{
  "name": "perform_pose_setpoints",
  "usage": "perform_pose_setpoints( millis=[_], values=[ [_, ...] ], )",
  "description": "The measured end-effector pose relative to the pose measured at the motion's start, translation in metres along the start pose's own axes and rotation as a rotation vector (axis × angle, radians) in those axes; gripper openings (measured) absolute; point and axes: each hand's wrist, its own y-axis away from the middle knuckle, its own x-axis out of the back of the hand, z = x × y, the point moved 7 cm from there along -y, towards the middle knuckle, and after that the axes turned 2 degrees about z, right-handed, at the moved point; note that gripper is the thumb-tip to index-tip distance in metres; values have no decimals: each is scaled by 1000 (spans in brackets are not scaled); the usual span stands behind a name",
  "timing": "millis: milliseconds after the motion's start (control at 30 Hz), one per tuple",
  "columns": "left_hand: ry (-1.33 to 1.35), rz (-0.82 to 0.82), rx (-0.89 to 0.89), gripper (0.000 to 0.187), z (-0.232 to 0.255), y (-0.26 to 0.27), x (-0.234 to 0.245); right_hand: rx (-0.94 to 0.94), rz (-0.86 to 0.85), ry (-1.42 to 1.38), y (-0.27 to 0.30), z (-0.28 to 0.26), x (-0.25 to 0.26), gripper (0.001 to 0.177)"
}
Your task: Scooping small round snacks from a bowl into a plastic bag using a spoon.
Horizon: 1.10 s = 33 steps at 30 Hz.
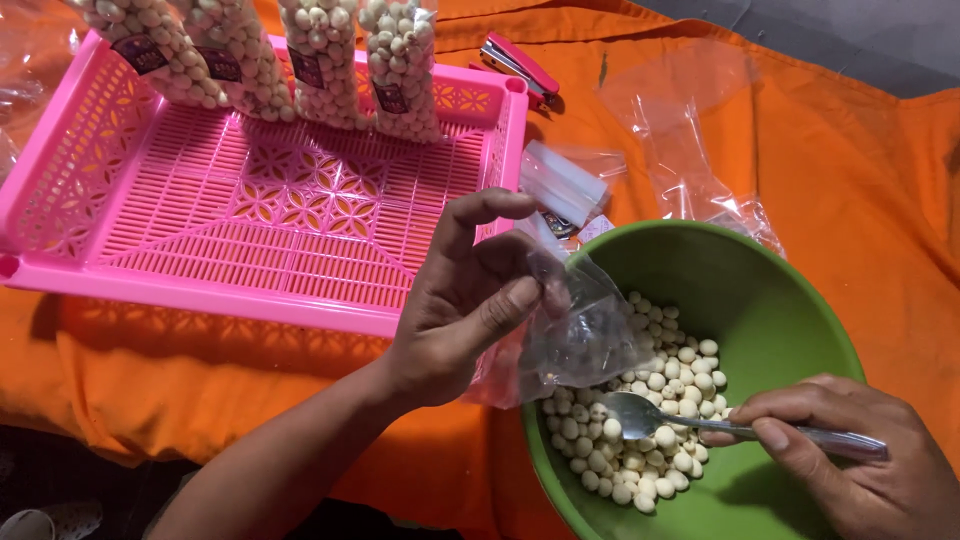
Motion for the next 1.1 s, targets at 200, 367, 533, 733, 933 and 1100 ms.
perform_pose_setpoints(
  millis=[200, 367, 533, 733, 933, 1100],
  values=[
    [-16, -9, -11, 25, 14, 6, -1, -161, -76, -300, -2, 10, 3, 26],
    [-69, -113, -68, 26, 23, 4, -11, -95, -164, -396, -37, -8, 13, 27],
    [-316, -153, -213, 16, 38, -1, -21, 6, -178, -332, -76, -46, 33, 21],
    [-238, -121, -270, 7, 42, -8, -17, -278, -391, -72, -91, -37, 7, 27],
    [-481, -164, -309, 24, 36, -5, -16, -178, -563, 204, -102, -31, -27, 27],
    [-687, -192, -449, 41, 44, -5, -27, -74, -448, 336, -112, -24, -25, 28]
  ],
)
